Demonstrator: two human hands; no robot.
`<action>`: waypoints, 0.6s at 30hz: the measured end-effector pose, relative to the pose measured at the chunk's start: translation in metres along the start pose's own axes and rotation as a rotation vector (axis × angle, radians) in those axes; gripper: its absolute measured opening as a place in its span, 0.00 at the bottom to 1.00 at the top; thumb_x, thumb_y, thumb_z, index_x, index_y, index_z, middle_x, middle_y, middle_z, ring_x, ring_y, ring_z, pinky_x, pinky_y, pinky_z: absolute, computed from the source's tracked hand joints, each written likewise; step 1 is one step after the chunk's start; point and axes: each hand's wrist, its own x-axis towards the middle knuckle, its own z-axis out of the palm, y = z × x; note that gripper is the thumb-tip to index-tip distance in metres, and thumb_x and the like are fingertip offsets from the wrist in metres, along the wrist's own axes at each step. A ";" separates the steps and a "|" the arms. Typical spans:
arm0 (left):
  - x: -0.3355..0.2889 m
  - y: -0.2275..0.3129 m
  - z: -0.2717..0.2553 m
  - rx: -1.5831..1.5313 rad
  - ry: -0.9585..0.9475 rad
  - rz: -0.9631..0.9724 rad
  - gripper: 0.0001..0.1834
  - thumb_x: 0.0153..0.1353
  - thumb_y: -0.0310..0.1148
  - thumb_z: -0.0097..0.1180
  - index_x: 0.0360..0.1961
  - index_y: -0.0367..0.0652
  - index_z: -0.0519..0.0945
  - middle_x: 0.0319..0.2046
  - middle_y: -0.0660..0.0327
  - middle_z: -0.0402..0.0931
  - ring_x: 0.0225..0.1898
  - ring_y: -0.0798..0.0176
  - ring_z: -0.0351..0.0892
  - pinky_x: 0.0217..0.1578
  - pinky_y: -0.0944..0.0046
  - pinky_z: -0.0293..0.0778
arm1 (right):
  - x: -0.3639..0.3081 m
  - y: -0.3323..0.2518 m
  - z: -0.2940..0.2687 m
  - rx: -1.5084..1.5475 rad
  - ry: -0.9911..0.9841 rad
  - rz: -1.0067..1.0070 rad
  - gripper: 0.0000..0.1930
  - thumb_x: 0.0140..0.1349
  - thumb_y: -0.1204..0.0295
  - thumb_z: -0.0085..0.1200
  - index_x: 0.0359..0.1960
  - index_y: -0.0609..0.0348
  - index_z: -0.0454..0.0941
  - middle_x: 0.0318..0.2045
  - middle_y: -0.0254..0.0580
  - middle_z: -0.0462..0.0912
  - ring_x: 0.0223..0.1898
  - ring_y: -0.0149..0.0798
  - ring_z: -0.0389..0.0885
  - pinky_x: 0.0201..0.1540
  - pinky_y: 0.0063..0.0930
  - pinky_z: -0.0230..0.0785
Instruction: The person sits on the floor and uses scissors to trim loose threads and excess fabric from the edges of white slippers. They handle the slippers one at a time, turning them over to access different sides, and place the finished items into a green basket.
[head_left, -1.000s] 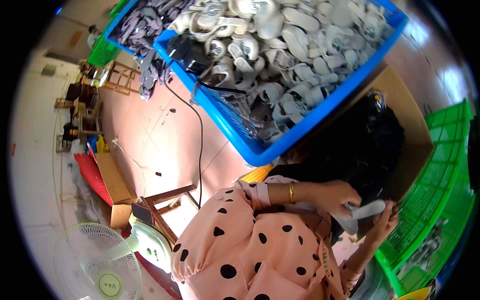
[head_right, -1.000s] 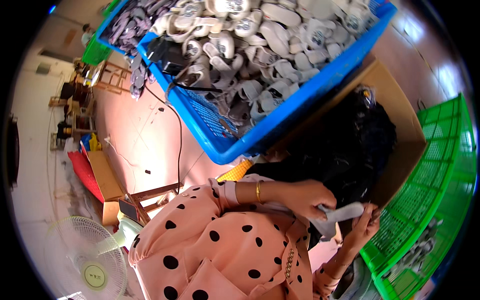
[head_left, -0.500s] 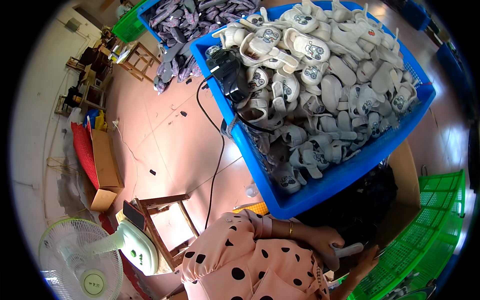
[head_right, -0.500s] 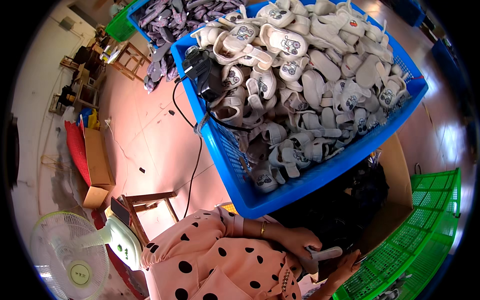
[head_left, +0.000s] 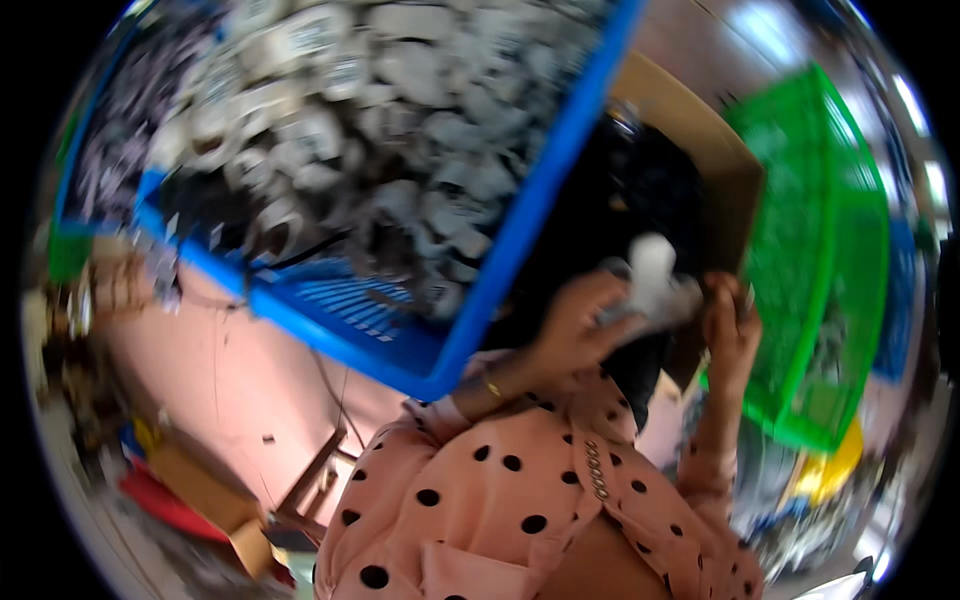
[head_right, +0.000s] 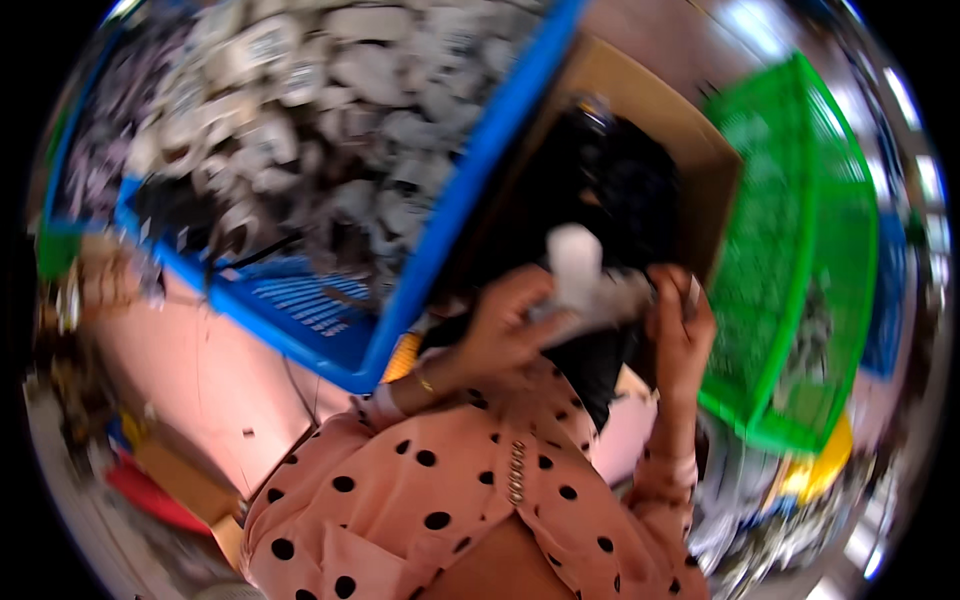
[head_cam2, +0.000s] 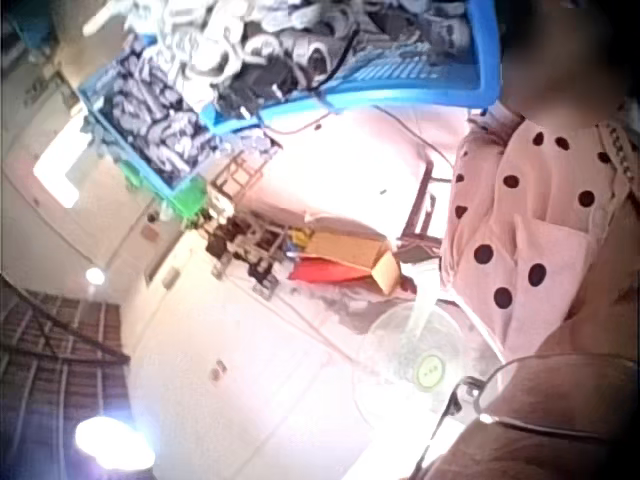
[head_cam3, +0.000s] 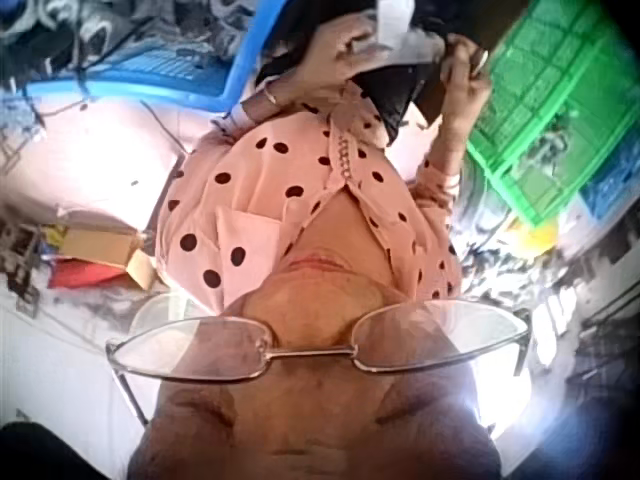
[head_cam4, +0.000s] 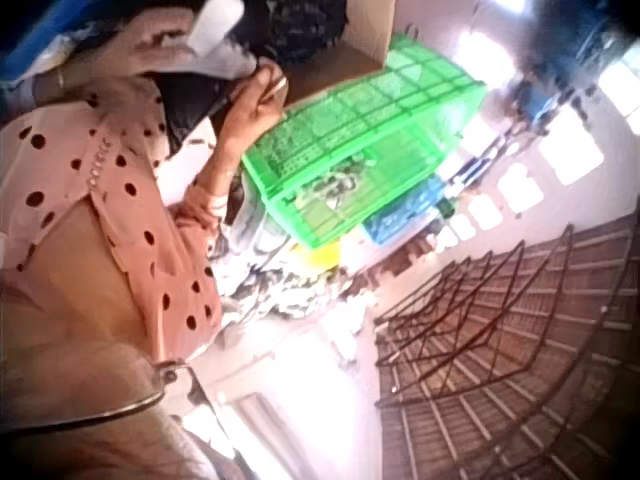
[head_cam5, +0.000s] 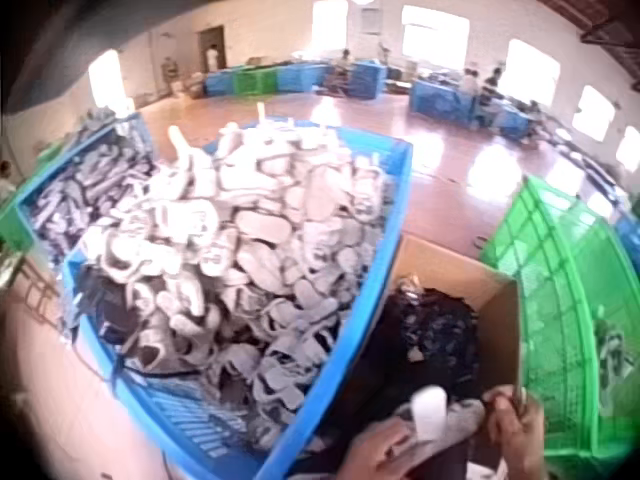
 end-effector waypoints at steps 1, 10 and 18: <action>0.010 0.007 -0.001 0.069 -0.023 0.031 0.10 0.58 0.24 0.64 0.40 0.36 0.80 0.34 0.63 0.75 0.35 0.72 0.74 0.33 0.71 0.70 | 0.001 -0.007 -0.005 0.020 -0.029 -0.061 0.09 0.70 0.72 0.49 0.43 0.62 0.79 0.21 0.24 0.70 0.18 0.17 0.61 0.20 0.15 0.50; 0.022 0.016 0.034 0.243 -0.057 0.111 0.11 0.51 0.24 0.67 0.38 0.39 0.82 0.31 0.61 0.76 0.29 0.63 0.73 0.27 0.64 0.68 | -0.003 -0.018 -0.029 0.169 -0.152 -0.198 0.17 0.68 0.70 0.54 0.54 0.67 0.74 0.26 0.31 0.77 0.23 0.19 0.68 0.28 0.13 0.62; 0.030 0.020 0.071 0.963 0.061 0.730 0.13 0.50 0.27 0.66 0.39 0.45 0.85 0.31 0.67 0.76 0.29 0.64 0.75 0.32 0.64 0.65 | -0.023 0.021 -0.042 0.122 0.123 -0.396 0.21 0.55 0.64 0.69 0.41 0.64 0.74 0.26 0.31 0.78 0.27 0.19 0.69 0.29 0.15 0.64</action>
